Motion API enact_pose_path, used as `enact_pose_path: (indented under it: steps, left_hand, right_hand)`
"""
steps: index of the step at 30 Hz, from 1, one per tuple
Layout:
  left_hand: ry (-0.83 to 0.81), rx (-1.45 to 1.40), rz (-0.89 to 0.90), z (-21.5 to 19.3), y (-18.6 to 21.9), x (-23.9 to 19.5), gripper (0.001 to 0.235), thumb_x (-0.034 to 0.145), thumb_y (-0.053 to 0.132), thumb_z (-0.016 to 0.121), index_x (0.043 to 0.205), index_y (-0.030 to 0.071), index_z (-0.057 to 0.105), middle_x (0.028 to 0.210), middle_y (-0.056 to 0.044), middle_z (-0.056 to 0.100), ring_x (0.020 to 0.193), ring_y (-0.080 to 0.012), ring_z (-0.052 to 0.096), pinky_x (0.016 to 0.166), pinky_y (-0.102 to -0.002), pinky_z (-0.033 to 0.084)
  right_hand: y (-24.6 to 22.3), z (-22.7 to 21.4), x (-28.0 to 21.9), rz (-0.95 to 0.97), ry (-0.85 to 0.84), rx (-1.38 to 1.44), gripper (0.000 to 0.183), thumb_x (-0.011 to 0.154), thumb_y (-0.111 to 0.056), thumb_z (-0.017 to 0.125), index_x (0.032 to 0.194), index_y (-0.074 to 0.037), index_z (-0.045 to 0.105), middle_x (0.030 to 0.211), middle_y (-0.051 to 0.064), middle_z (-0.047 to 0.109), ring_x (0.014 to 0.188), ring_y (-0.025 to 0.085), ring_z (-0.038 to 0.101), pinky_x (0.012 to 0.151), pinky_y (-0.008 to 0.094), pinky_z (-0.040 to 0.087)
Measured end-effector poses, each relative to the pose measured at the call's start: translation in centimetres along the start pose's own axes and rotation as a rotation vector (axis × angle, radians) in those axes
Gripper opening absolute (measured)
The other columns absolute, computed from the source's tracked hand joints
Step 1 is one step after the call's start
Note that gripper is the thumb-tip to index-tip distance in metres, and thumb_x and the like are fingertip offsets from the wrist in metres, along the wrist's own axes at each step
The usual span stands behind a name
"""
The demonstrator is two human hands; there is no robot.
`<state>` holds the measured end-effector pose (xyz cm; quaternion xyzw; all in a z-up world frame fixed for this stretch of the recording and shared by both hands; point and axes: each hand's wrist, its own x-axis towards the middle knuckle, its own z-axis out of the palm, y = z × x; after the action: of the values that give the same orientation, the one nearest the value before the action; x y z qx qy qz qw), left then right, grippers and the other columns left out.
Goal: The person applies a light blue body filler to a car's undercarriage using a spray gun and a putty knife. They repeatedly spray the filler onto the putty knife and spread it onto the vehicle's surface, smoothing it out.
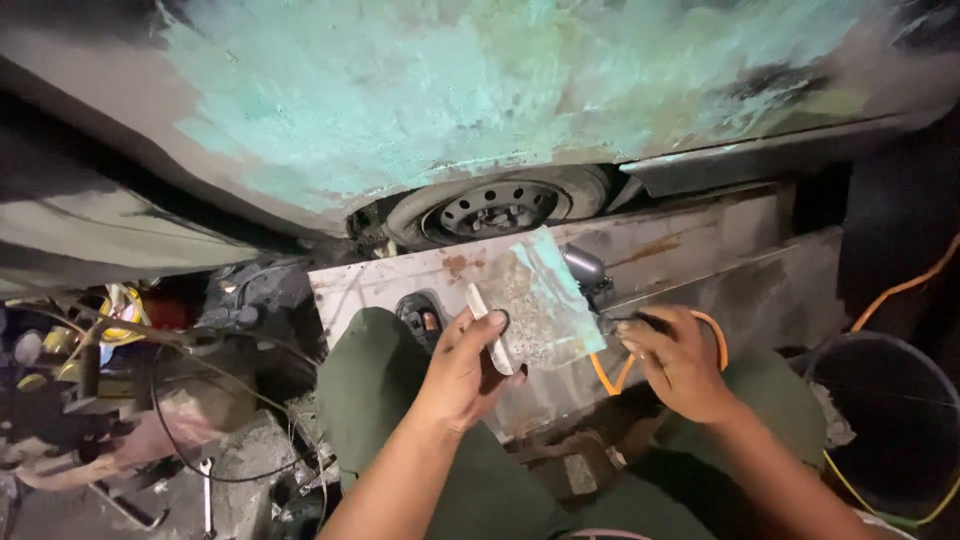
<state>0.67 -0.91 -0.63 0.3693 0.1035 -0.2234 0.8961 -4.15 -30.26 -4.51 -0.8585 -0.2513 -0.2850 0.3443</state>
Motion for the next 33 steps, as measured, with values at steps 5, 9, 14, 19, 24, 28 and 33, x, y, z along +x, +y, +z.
enact_pose_path:
  steps: [5, 9, 14, 19, 24, 28, 33]
  left_hand:
    - [0.035, 0.493, 0.239, 0.6, 1.3, -1.0, 0.015, 0.102, 0.016, 0.061, 0.096, 0.003, 0.066, 0.078, -0.009, 0.063, 0.083, -0.0153, 0.057, 0.095, -0.038, 0.040]
    - [-0.036, 0.656, 0.208, 0.3, 0.7, -0.6, 0.019, 0.105, 0.021, 0.056, 0.096, 0.004, 0.060, 0.077, -0.010, 0.061, 0.074, -0.0183, 0.056, 0.064, -0.038, 0.049]
    - [-0.090, 0.916, 0.260, 2.3, 1.3, -1.3, 0.035, 0.109, 0.030, 0.052, 0.082, 0.015, 0.037, 0.063, 0.000, 0.032, 0.058, -0.0117, 0.030, 0.056, -0.036, 0.027]
    - [-0.116, 1.144, 0.282, 2.6, 0.0, -1.4, 0.056, 0.110, 0.039, 0.053, 0.068, 0.017, 0.022, 0.057, 0.002, 0.017, 0.050, -0.0122, 0.018, 0.053, -0.037, 0.015]
    - [-0.347, 1.491, 0.576, 4.3, 0.0, -1.6, 0.046, 0.106, 0.022, 0.048, 0.145, -0.004, 0.050, 0.105, -0.020, 0.070, 0.073, -0.0367, 0.066, 0.058, -0.043, 0.050]
    - [-0.370, 1.602, 0.586, 3.1, -0.2, -1.2, 0.043, 0.108, 0.029, 0.044, 0.134, -0.001, 0.060, 0.103, -0.017, 0.069, 0.095, -0.0340, 0.067, 0.068, -0.048, 0.057]
    - [-0.304, 1.564, 0.502, 4.0, 0.3, -1.6, 0.055, 0.106, 0.027, 0.046, 0.157, 0.008, 0.040, 0.135, -0.023, 0.065, 0.096, -0.0385, 0.074, 0.065, -0.044, 0.061]
  right_hand:
    - [1.9, -0.2, -5.2, 0.439, 0.120, 0.060, 0.034, 0.094, -0.008, 0.068, 0.127, -0.002, 0.065, 0.099, 0.022, 0.067, 0.086, 0.037, 0.068, 0.087, 0.052, 0.053]
    - [2.1, -0.5, -6.3, 0.596, 0.247, 0.308, 0.036, 0.103, -0.002, 0.055, 0.139, 0.001, 0.056, 0.102, 0.021, 0.070, 0.084, 0.023, 0.067, 0.084, 0.048, 0.055]
    - [-3.0, -1.9, -3.2, 0.822, 0.286, 0.654, 0.029, 0.103, -0.011, 0.052, 0.128, 0.003, 0.061, 0.073, 0.022, 0.066, 0.048, 0.020, 0.054, 0.049, 0.034, 0.047]
    - [-5.4, -1.6, -1.5, 1.098, 0.266, 0.696, 0.034, 0.097, -0.014, 0.060, 0.126, 0.002, 0.064, 0.097, 0.024, 0.072, 0.065, 0.030, 0.071, 0.043, 0.030, 0.046]
    - [-5.7, -0.3, -0.5, 1.166, 0.326, 0.634, 0.028, 0.097, -0.019, 0.063, 0.119, -0.002, 0.069, 0.099, 0.013, 0.070, 0.075, 0.023, 0.069, 0.057, 0.034, 0.055]
    - [-6.7, -0.9, 1.7, 1.166, 0.282, 0.683, 0.029, 0.098, -0.019, 0.061, 0.117, 0.001, 0.068, 0.090, 0.016, 0.066, 0.062, 0.024, 0.064, 0.047, 0.035, 0.049]
    - [-5.6, -0.5, 1.4, 1.308, 0.341, 0.945, 0.033, 0.097, -0.023, 0.061, 0.122, -0.001, 0.065, 0.100, 0.015, 0.068, 0.084, 0.027, 0.068, 0.079, 0.043, 0.061]
